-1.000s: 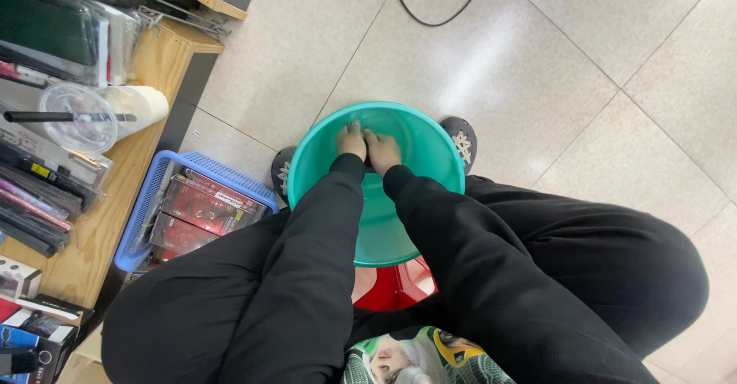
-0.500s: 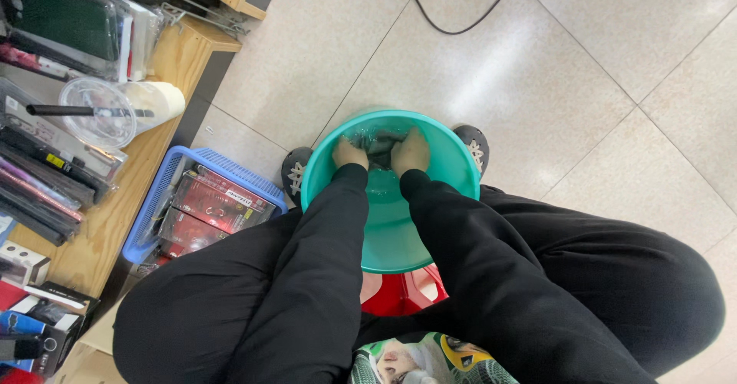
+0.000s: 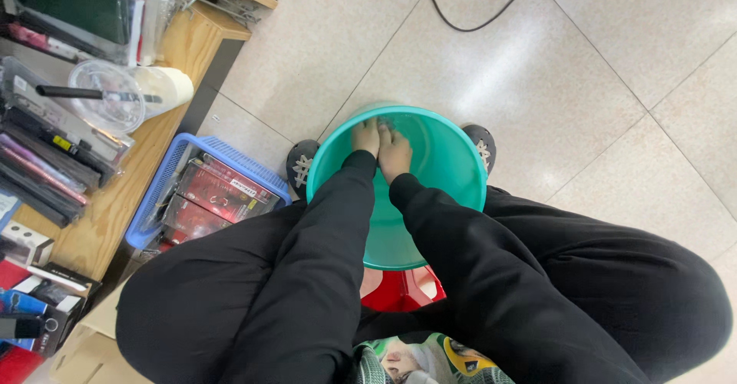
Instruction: The person wrings a cloth in a bucket of water and then uses the damp cloth to wipe down boxes of screen protectors.
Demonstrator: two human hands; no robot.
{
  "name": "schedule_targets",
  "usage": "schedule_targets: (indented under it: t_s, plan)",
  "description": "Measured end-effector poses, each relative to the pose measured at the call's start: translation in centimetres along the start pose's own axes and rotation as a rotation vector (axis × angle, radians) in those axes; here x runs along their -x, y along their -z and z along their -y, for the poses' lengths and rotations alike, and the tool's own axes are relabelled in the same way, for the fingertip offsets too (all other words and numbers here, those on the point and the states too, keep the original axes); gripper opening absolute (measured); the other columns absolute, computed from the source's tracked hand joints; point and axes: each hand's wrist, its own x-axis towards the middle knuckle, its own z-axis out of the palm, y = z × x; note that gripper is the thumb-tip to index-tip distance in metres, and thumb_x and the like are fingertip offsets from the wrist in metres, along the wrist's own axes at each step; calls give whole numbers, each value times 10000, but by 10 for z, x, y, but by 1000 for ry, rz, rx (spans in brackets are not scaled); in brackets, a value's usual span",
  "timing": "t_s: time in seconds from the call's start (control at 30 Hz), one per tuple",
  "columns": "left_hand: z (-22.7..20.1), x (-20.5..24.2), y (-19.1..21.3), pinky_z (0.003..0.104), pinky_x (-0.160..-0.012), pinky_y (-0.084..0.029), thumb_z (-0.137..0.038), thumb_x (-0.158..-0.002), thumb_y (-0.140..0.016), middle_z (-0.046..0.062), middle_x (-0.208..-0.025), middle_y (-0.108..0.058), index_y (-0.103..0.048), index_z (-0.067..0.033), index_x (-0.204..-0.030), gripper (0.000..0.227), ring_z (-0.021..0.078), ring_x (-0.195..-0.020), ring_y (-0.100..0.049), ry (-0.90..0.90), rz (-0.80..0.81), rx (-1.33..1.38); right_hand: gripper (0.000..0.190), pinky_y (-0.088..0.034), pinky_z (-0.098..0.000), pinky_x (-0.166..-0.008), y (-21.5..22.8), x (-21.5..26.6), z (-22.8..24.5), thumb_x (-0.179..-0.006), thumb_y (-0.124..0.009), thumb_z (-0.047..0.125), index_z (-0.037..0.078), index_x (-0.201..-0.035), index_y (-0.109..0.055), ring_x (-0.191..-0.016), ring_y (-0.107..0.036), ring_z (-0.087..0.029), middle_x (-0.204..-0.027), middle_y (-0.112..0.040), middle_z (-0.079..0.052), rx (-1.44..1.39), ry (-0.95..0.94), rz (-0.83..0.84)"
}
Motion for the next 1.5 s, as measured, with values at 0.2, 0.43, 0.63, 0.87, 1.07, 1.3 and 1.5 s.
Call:
schedule_targets:
  t_s: [0.2, 0.43, 0.63, 0.87, 1.07, 1.3, 1.5]
  plan:
    - [-86, 128, 0, 549, -1134, -372, -83, -1002, -271, 396, -1297, -525, -425, 43, -1416, 459, 497, -1275, -490, -384, 240, -634, 476, -472, -513, -960, 5, -10, 4, -950, -506, 425, 15, -1109, -690, -1141, -595, -385, -1112, -669, -224, -4, -37, -42]
    - [-42, 49, 9, 503, -1145, -340, -504, -1008, -410, 170, -1414, -501, -527, -60, -1376, 588, 335, -1358, -424, 57, 26, -2, 392, -525, -457, -907, 2, -30, -12, -935, -539, 419, 115, -1089, -733, -1016, -665, -270, -997, -720, -95, -36, -117, -59]
    - [-32, 49, 14, 499, -1174, -294, -514, -1016, -386, 156, -1460, -448, -470, -78, -1424, 603, 328, -1394, -366, 58, 52, -18, 425, -477, -507, -969, 14, -27, -4, -926, -522, 400, 63, -1111, -704, -1138, -606, -374, -1110, -686, -177, -3, 8, -92]
    - [-70, 118, -14, 496, -1188, -304, -360, -1040, -258, 218, -1445, -446, -431, -68, -1438, 523, 377, -1391, -367, -105, 173, -317, 453, -448, -517, -1009, 37, -26, 10, -913, -532, 415, 42, -1103, -706, -1180, -583, -377, -1148, -681, -186, 81, -24, -45]
    - [-56, 88, 16, 463, -1183, -309, -401, -1049, -338, 140, -1472, -422, -392, -107, -1463, 511, 304, -1398, -366, 77, 107, -255, 468, -495, -512, -966, 20, 0, 8, -910, -521, 456, 76, -1105, -712, -1127, -623, -350, -1094, -703, -147, 203, 5, -5]
    - [-8, 51, 23, 458, -977, -527, -239, -936, -555, 84, -1224, -643, -644, -104, -1197, 307, 273, -1147, -623, 86, -26, -670, 399, -528, -555, -891, 62, 45, 53, -935, -508, 352, 77, -1167, -679, -1018, -661, -378, -982, -712, -139, 477, 180, -211]
    - [-62, 101, 45, 457, -920, -566, -154, -908, -583, 73, -1176, -664, -659, -113, -1187, 292, 244, -1147, -639, 122, -121, -605, 298, -563, -499, -717, 68, 56, 38, -877, -514, 383, 123, -857, -659, -804, -689, -354, -725, -646, -116, 615, 381, -415]
